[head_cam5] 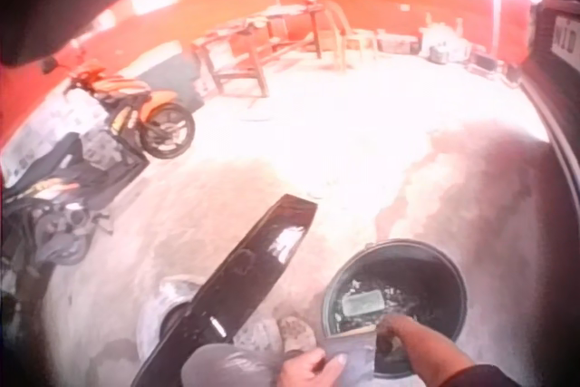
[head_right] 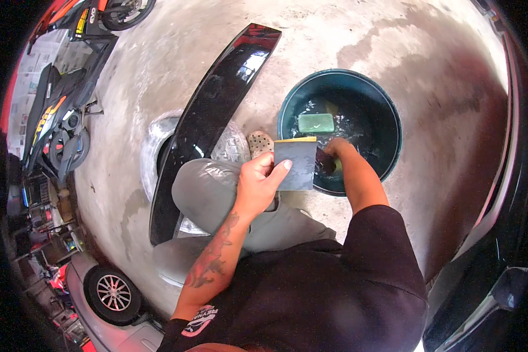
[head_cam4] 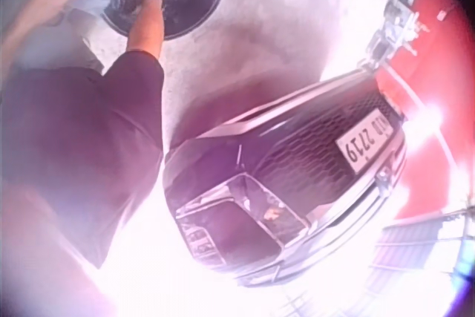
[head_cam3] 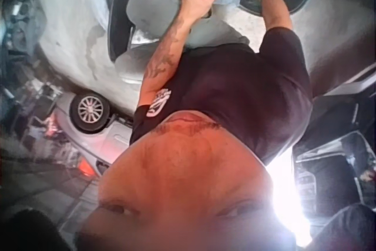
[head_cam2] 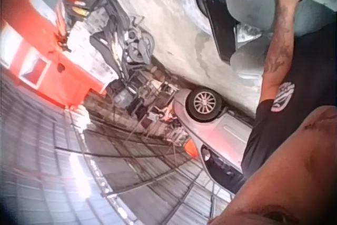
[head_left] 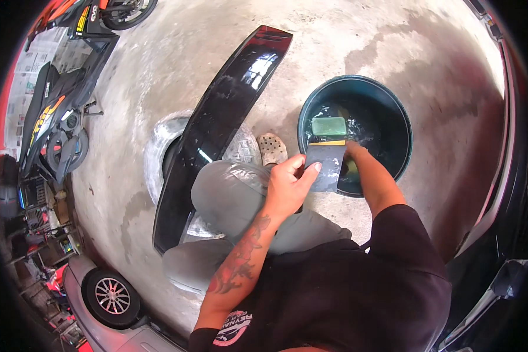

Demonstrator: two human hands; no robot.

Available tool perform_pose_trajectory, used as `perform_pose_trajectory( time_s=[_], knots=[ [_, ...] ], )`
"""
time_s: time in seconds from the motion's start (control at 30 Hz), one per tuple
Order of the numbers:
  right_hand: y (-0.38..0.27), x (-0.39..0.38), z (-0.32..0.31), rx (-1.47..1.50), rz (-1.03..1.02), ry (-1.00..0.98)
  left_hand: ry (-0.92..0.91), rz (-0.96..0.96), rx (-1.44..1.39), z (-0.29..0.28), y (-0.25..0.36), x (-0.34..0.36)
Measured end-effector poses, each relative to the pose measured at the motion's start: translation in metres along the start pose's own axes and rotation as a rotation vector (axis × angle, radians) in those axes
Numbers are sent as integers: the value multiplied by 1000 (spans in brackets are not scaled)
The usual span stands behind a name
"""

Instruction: The person sands a black car spoiler using sandpaper and water from a bucket, wipes the part with a cloth, and handles a sanding block to sand the surface.

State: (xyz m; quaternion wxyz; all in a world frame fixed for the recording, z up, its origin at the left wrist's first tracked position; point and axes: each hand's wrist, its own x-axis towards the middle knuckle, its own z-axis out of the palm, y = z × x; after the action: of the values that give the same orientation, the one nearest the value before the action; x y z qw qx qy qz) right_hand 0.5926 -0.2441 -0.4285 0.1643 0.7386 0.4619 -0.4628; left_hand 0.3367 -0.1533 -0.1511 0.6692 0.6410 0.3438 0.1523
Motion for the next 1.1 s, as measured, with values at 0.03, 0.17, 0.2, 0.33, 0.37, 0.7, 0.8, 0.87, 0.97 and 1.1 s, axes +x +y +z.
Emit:
perform_pose_trajectory(
  time_s=[0.03, 0.17, 0.2, 0.33, 0.37, 0.7, 0.8, 0.87, 0.97, 1.1],
  knots=[
    [-5, -1, 0, -21, -100, -6, 15, 10, -1, -1, -1, -1],
    [-26, -22, -18, 16, 40, 297, 12, 53, -39, -1, -2, -1],
    [-31, -27, -23, 10, 36, 344, 11, 46, -48, -1, -3, -1],
    [-39, -26, -25, 446, -153, 340, 18, 77, -71, -4, -6, -1],
    [-39, -18, -19, 446, -225, 374, -19, 39, -71, -6, -6, 0],
    [-33, -18, 0, 684, -267, 513, 85, 6, -469, -8, -10, 15],
    [-40, -84, -40, 1338, -115, 234, 156, -72, -614, -10, -9, 16],
    [-43, -125, -55, 1518, -59, 251, 142, -112, -633, -14, -6, 19],
    [-39, -160, -63, 1560, -130, 391, 174, -145, -618, -13, -3, 20],
    [-40, -177, -60, 1552, -8, 414, 160, -109, -687, -11, -1, 21]
  ],
)
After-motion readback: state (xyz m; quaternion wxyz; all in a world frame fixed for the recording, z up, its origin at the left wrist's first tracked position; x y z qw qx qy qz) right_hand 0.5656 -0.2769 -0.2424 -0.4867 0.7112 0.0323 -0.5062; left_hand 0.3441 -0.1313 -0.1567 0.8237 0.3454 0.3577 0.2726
